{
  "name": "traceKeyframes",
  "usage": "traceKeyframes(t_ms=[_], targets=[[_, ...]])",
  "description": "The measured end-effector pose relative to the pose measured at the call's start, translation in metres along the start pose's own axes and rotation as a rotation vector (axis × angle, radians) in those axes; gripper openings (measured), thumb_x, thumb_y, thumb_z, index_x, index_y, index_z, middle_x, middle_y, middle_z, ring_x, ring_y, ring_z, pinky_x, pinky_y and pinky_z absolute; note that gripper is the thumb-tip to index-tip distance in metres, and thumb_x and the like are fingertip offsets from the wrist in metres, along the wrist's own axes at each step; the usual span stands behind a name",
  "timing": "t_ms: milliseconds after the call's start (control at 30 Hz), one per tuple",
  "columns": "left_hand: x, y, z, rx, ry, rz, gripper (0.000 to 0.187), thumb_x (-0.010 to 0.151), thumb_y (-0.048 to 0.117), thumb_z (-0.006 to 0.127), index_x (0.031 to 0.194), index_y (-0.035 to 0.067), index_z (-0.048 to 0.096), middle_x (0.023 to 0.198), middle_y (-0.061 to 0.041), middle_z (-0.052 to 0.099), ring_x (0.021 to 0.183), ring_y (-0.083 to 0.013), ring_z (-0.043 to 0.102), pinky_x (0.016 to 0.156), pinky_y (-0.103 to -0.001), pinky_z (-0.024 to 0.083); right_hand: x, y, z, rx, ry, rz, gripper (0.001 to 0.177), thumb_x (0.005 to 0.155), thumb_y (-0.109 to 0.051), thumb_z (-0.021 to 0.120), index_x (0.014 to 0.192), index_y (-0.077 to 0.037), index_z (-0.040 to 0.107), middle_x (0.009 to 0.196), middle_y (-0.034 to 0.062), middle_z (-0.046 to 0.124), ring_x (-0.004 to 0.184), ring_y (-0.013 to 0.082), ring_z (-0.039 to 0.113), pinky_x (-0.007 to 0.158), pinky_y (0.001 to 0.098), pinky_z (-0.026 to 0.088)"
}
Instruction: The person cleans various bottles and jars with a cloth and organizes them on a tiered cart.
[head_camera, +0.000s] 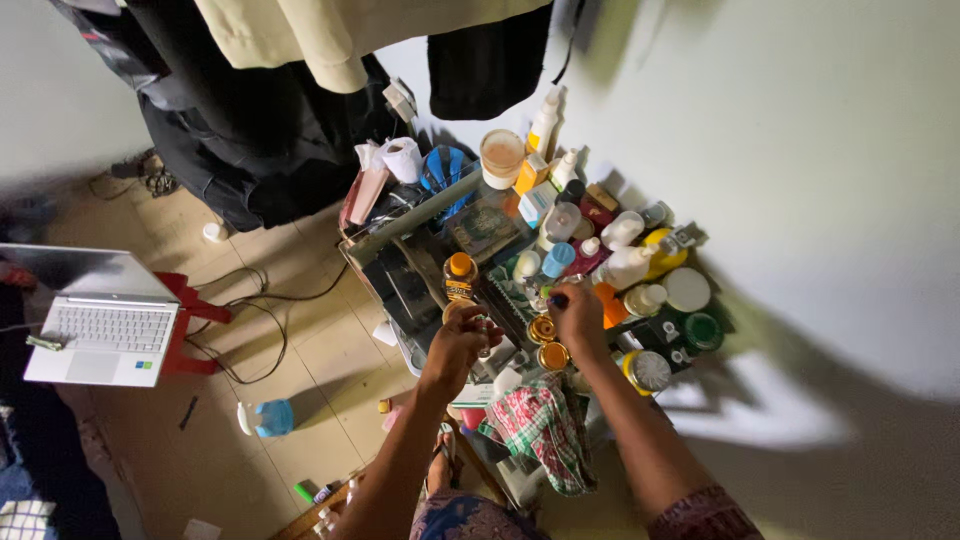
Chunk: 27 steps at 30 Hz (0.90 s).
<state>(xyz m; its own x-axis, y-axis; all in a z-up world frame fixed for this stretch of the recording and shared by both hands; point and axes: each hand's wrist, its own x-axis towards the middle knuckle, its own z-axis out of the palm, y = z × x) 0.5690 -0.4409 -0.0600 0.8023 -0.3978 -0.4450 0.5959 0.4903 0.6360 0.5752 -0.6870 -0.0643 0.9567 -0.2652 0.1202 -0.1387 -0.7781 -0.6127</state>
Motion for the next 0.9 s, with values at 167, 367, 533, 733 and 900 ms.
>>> traceKeyframes(t_ms=[167,367,533,733,900], targets=[[-0.012,-0.006,-0.021,0.034,0.076,-0.004,0.046,0.085,-0.007,0.065,0.131,-0.01,0.057,0.119,-0.021,0.069,0.112,-0.0291,0.07,0.101,-0.036,0.056,-0.002,0.015,0.043,-0.122,-0.011,-0.148,0.023,0.079,-0.011,0.078,0.102,-0.007,0.073,0.103,0.0156,0.073,0.095,0.0364,0.069,0.082,0.0471,0.055],[-0.009,-0.015,-0.048,-0.072,0.092,0.002,0.038,0.085,-0.006,0.068,0.123,-0.007,0.063,0.115,-0.019,0.071,0.107,-0.0298,0.073,0.094,-0.044,0.061,0.002,0.038,0.073,-0.222,-0.015,-0.297,0.02,0.085,-0.009,0.068,0.105,-0.009,0.07,0.101,0.0159,0.072,0.093,0.0384,0.068,0.08,0.049,0.054],[-0.003,-0.015,-0.043,-0.062,0.098,-0.001,0.028,0.088,-0.005,0.069,0.115,-0.008,0.064,0.111,-0.016,0.069,0.105,-0.0319,0.074,0.086,-0.048,0.066,0.004,0.031,0.075,-0.184,-0.017,-0.343,0.018,0.087,-0.009,0.062,0.105,-0.008,0.069,0.097,0.0147,0.072,0.088,0.0378,0.069,0.076,0.0485,0.055],[0.003,-0.013,-0.032,-0.048,0.103,-0.028,0.03,0.086,-0.006,0.069,0.116,-0.005,0.063,0.11,-0.014,0.067,0.103,-0.0321,0.075,0.085,-0.047,0.066,0.018,0.003,0.066,-0.17,-0.013,-0.372,0.013,0.09,-0.008,0.06,0.101,-0.007,0.067,0.09,0.0156,0.07,0.083,0.0386,0.068,0.072,0.0492,0.054],[0.0,0.0,-0.02,0.017,0.1,-0.06,0.041,0.085,-0.006,0.069,0.125,0.003,0.064,0.109,-0.011,0.066,0.103,-0.0283,0.074,0.086,-0.043,0.066,0.029,0.003,0.079,-0.193,-0.012,-0.367,0.009,0.092,-0.011,0.057,0.096,-0.006,0.064,0.087,0.0144,0.069,0.079,0.0375,0.068,0.068,0.049,0.053]])
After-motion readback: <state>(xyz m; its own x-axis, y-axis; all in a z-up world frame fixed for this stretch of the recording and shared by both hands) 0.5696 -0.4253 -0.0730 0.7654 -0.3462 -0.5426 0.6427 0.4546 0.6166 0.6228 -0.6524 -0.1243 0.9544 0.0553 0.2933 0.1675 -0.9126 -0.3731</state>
